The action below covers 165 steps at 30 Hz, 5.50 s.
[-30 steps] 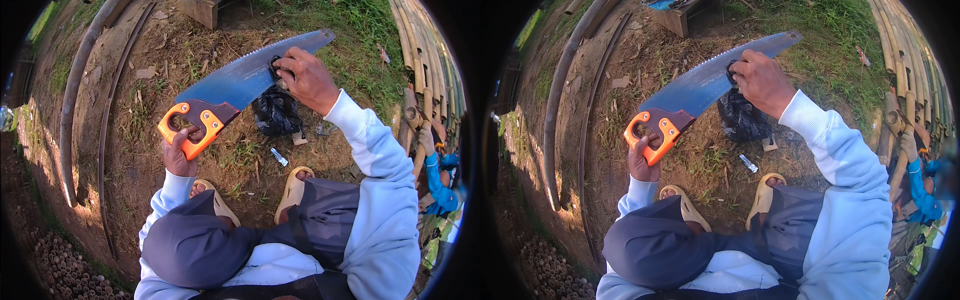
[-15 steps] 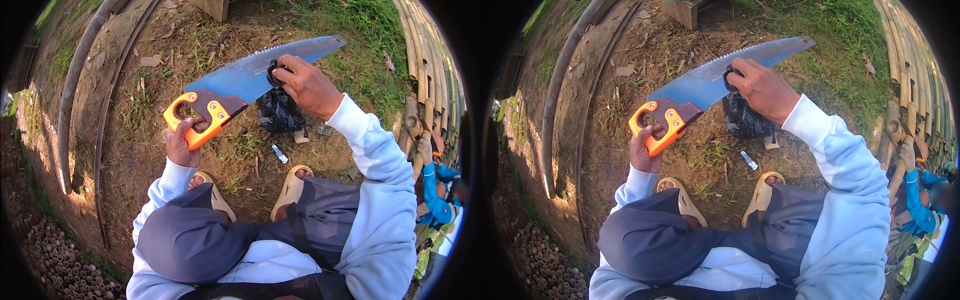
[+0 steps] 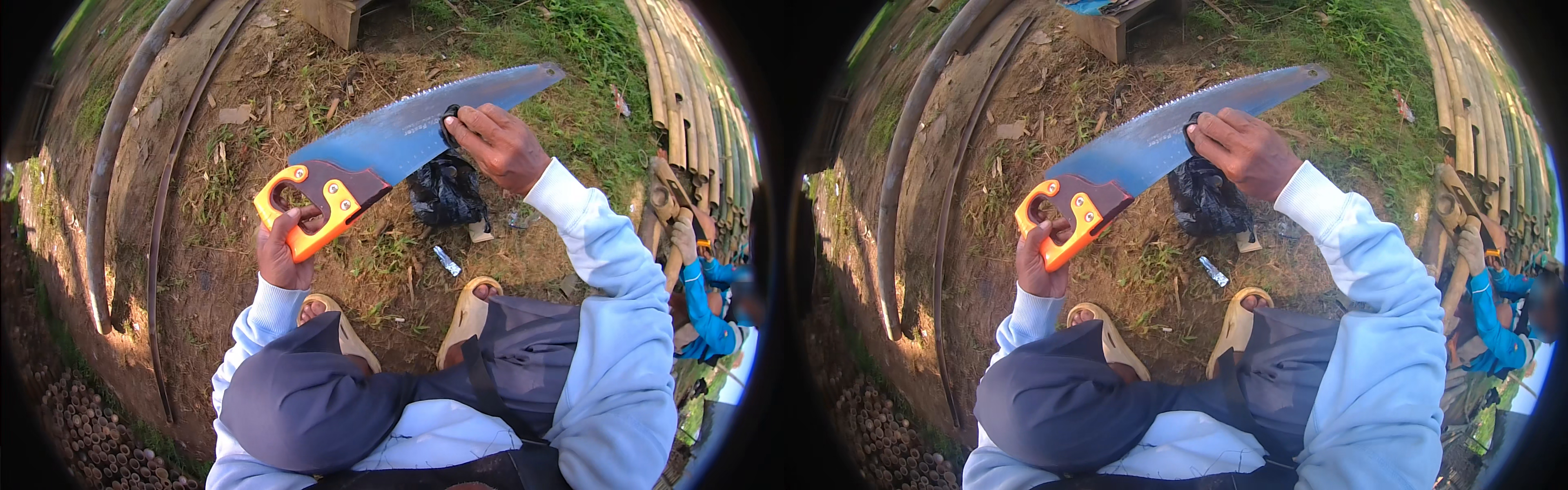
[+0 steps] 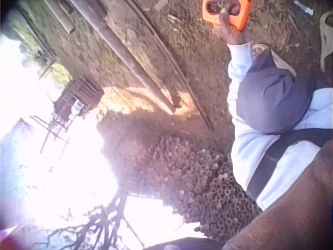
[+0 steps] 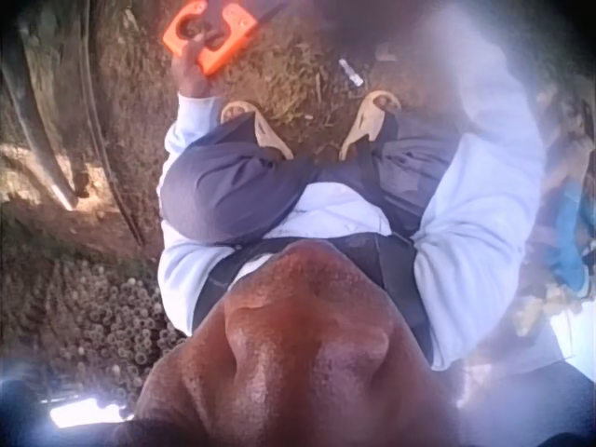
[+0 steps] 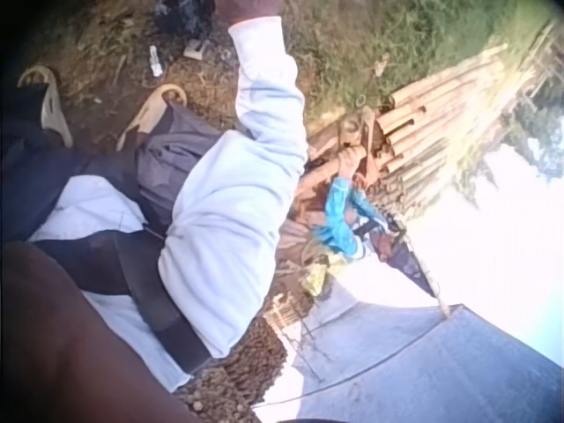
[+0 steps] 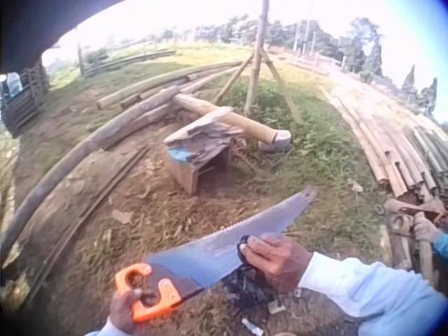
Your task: The person pours liquid from a bottle onto a cloth and wipes the blade of a hand saw. They repeat the process by reapplying liquid and continuing to wipe the blade surface.
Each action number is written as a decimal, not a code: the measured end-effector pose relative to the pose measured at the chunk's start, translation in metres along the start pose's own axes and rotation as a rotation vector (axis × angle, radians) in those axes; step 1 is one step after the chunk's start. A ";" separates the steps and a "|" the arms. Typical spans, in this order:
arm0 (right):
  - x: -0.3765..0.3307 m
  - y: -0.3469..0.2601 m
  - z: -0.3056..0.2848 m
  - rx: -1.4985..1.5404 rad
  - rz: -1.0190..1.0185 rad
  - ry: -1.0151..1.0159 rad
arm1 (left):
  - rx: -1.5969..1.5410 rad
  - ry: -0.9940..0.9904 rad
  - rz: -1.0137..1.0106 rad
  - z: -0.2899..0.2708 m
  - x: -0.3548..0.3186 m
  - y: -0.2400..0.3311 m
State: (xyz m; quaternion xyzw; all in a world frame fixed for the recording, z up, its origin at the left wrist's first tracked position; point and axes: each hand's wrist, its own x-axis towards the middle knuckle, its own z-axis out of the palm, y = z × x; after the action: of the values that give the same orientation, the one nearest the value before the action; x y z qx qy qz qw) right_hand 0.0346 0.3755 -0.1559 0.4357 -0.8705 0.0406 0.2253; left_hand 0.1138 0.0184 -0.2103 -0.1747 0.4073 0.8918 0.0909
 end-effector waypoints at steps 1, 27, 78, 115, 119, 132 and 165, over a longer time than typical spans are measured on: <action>-0.006 0.008 -0.001 -0.014 0.014 0.021 | -0.021 -0.028 0.005 -0.001 -0.001 0.001; -0.066 0.095 -0.049 0.133 0.510 -0.011 | 0.087 0.026 0.130 -0.038 0.003 0.011; -0.010 0.033 -0.028 0.182 0.454 -0.062 | 0.071 0.001 0.183 -0.025 -0.001 0.012; 0.004 -0.021 0.000 0.274 0.431 0.093 | 0.138 -0.004 0.179 -0.018 -0.003 0.002; -0.017 0.035 -0.009 0.111 0.626 -0.019 | 0.136 -0.016 0.170 -0.021 -0.008 0.004; 0.073 -0.070 0.020 0.551 0.250 0.031 | 0.187 -0.053 0.078 0.012 -0.009 -0.003; 0.049 -0.048 -0.002 0.464 0.448 -0.026 | 0.243 -0.036 0.102 0.011 -0.010 -0.008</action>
State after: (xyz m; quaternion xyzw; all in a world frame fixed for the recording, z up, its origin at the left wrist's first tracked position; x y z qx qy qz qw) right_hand 0.0471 0.3105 -0.1393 0.2736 -0.9151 0.2808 0.0943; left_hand 0.1224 0.0316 -0.2052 -0.1253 0.5191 0.8423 0.0734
